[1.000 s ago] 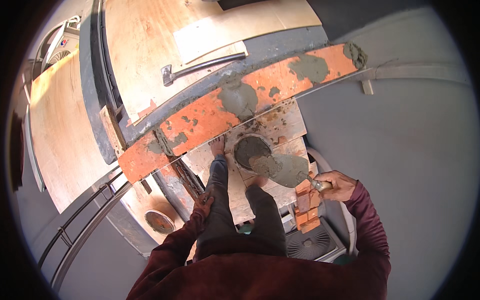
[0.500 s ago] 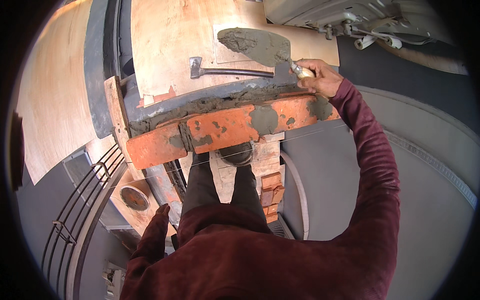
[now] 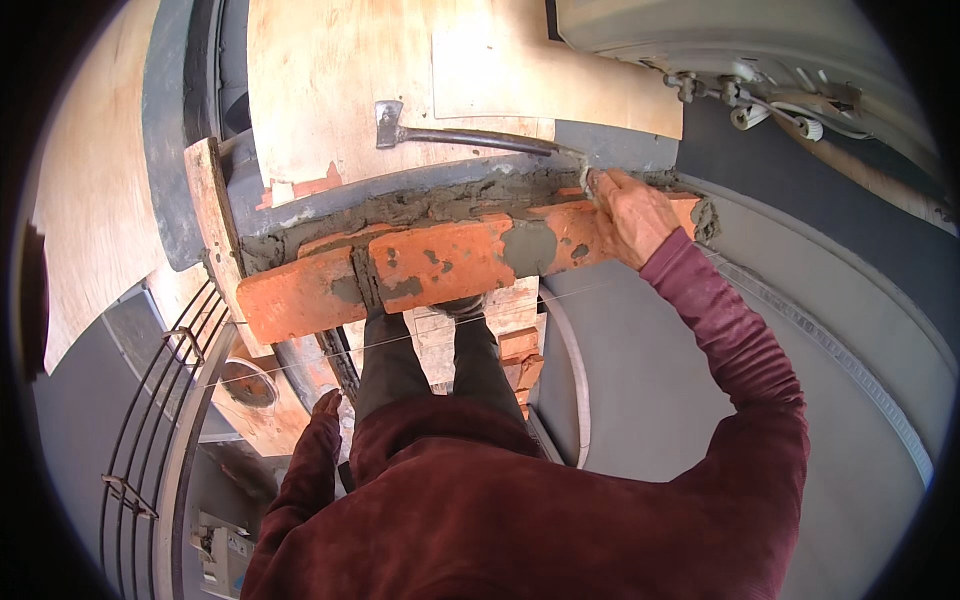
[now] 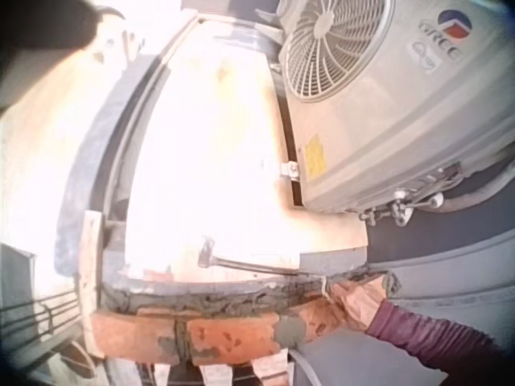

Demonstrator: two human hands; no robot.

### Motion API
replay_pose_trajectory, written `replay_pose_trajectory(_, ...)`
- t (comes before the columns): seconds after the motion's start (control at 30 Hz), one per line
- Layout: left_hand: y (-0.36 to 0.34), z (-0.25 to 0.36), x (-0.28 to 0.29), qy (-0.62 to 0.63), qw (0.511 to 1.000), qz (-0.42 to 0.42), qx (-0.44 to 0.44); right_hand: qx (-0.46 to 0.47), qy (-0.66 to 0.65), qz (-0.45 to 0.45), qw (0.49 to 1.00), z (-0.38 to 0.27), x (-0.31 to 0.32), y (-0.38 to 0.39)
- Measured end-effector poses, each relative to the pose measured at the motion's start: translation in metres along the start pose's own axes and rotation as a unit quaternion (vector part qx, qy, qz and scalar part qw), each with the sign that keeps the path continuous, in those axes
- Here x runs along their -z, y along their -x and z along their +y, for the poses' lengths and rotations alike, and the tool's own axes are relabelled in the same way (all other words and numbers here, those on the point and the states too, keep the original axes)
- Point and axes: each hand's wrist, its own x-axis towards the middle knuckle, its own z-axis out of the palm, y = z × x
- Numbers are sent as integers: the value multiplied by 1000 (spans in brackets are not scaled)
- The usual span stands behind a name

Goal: The person applies mortar to a brick structure using a trowel and places bricks on top of the mortar, using a hammer to tap them into place.

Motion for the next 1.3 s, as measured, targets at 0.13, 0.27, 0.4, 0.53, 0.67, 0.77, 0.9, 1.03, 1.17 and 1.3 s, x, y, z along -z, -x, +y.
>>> replay_pose_trajectory(0.13,-24,4,5,13,997,-49,66,-9,-24,-49,998,-6,24,-11)
replay_pose_trajectory(0.27,-23,-13,-4,47,994,-59,83,3,-63,-10,998,-31,40,-11)
replay_pose_trajectory(0.4,-16,6,-13,61,988,-89,110,-12,-168,126,978,-53,30,36)
replay_pose_trajectory(0.53,-10,36,-24,69,980,-145,115,-147,-321,163,921,-92,8,126)
replay_pose_trajectory(0.67,-47,5,-24,-22,973,-220,62,-296,-320,208,876,-134,-50,218)
replay_pose_trajectory(0.77,-17,77,-40,-47,963,-253,77,-323,-141,118,929,-139,-104,265)
replay_pose_trajectory(0.9,11,105,-38,-248,954,-145,-90,-302,-174,181,920,-139,-125,295)
replay_pose_trajectory(1.03,124,237,-49,-350,886,-245,-179,-231,-147,213,938,-129,-66,255)
replay_pose_trajectory(1.17,209,339,-73,-266,834,-197,-442,-138,-85,159,974,-114,-16,197)
replay_pose_trajectory(1.3,153,384,-96,-450,641,44,-621,-48,45,63,996,-109,-11,93)
